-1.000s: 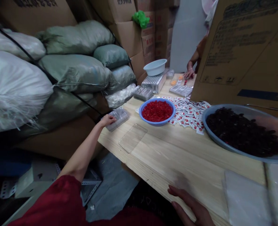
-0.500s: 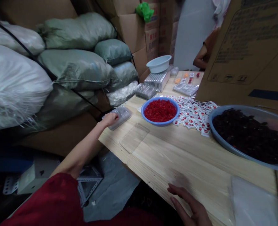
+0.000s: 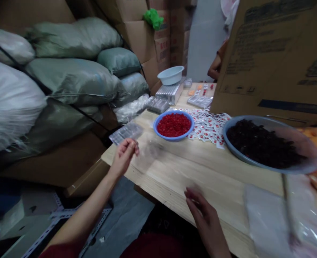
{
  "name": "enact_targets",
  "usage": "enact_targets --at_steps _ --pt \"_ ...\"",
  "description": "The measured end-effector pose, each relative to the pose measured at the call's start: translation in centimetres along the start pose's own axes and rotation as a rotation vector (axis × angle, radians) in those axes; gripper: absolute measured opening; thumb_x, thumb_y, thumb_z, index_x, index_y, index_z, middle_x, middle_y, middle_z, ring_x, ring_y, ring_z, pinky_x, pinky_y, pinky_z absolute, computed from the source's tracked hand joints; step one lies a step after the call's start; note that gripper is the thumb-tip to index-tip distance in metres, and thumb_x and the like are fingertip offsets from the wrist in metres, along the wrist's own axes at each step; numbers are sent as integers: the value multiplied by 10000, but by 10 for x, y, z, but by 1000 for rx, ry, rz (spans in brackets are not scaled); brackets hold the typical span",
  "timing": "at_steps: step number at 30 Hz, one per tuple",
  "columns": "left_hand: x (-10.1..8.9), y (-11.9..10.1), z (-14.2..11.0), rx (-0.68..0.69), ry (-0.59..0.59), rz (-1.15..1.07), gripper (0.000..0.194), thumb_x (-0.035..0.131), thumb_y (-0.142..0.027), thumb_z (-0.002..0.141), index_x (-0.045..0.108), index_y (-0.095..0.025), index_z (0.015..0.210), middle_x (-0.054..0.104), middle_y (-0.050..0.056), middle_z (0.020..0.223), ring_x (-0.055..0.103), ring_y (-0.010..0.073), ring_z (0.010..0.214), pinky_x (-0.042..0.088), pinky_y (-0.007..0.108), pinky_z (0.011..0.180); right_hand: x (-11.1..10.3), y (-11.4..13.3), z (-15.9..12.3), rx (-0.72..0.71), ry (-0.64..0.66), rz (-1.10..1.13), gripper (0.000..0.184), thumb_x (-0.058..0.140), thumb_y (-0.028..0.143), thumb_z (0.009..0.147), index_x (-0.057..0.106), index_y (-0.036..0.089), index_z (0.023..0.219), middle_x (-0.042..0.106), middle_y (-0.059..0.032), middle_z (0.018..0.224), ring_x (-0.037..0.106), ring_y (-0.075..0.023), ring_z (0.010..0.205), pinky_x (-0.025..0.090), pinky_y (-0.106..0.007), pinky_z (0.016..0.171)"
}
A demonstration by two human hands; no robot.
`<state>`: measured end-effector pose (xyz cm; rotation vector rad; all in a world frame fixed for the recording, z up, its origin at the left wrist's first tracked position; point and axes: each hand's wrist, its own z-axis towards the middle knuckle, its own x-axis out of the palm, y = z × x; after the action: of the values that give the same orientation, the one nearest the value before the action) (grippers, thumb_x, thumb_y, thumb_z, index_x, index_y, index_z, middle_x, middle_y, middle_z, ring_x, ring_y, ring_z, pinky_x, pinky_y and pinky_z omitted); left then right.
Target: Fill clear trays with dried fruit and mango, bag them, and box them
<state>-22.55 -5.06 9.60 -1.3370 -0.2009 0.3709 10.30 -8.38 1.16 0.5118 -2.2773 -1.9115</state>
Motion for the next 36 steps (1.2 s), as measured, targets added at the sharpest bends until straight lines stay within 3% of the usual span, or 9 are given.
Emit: enact_targets --at_steps 5,10,14,18,22,25,28,32,36 --pt "101 35 -90 -460 211 -646 226 647 -366 909 558 -165 855 520 4 819 501 81 688 419 211 665 11 2 13 103 -192 481 751 769 515 781 490 254 1428 705 -120 1180 714 -252 974 594 -390 808" --pt "130 67 -107 -623 269 -630 260 702 -391 866 599 -156 905 560 19 855 534 97 739 452 227 707 -14 -24 10 146 -365 538 592 871 457 665 665 172 1141 728 -43 815 676 -178 668 509 -252 572" --pt "137 83 -91 -471 234 -250 446 757 -428 799 545 -196 1117 600 43 972 588 147 818 489 281 740 -29 -50 10 171 -387 484 581 867 456 665 668 169 1129 706 -29 799 627 -144 607 476 -240 533" --pt "141 98 -77 -27 186 386 816 764 -425 787 334 -238 1455 419 169 1473 467 291 1300 426 451 1026 -39 -74 24 95 -429 327 581 810 468 727 648 168 1197 654 -16 816 599 -143 674 517 -270 604" --pt "146 106 -72 240 423 737 562 628 -416 906 444 -251 1411 440 142 1487 372 312 1386 315 519 1115 -59 -81 41 -59 -442 -23 473 691 496 831 679 154 1158 653 -76 912 620 -199 783 543 -357 700" --pt "150 101 -79 246 430 896 396 614 -486 901 602 -232 1205 578 129 1285 478 313 1242 350 530 1063 -70 -74 43 -252 -470 -420 412 590 477 916 685 198 1204 646 -138 1158 604 -279 1078 484 -473 949" --pt "149 90 -86 230 390 1006 362 625 -525 879 646 -218 1071 602 130 1168 515 315 1136 393 532 995 -66 -73 37 -326 -341 -746 621 632 526 883 508 285 1441 476 -130 1488 389 -361 1392 316 -584 1105" --pt "141 71 -51 299 280 1001 243 617 -401 909 647 -240 1089 560 128 1294 490 309 1184 413 499 985 -56 -86 31 -336 -126 -921 944 731 582 781 270 330 1565 266 -105 1625 184 -383 1499 118 -640 1166" --pt "135 63 57 306 123 991 246 517 -323 958 645 -207 1132 609 128 1251 514 280 1192 402 445 1028 -62 -82 35 -278 -1 -927 974 756 599 743 297 324 1556 233 -92 1635 52 -385 1519 -25 -677 1156"
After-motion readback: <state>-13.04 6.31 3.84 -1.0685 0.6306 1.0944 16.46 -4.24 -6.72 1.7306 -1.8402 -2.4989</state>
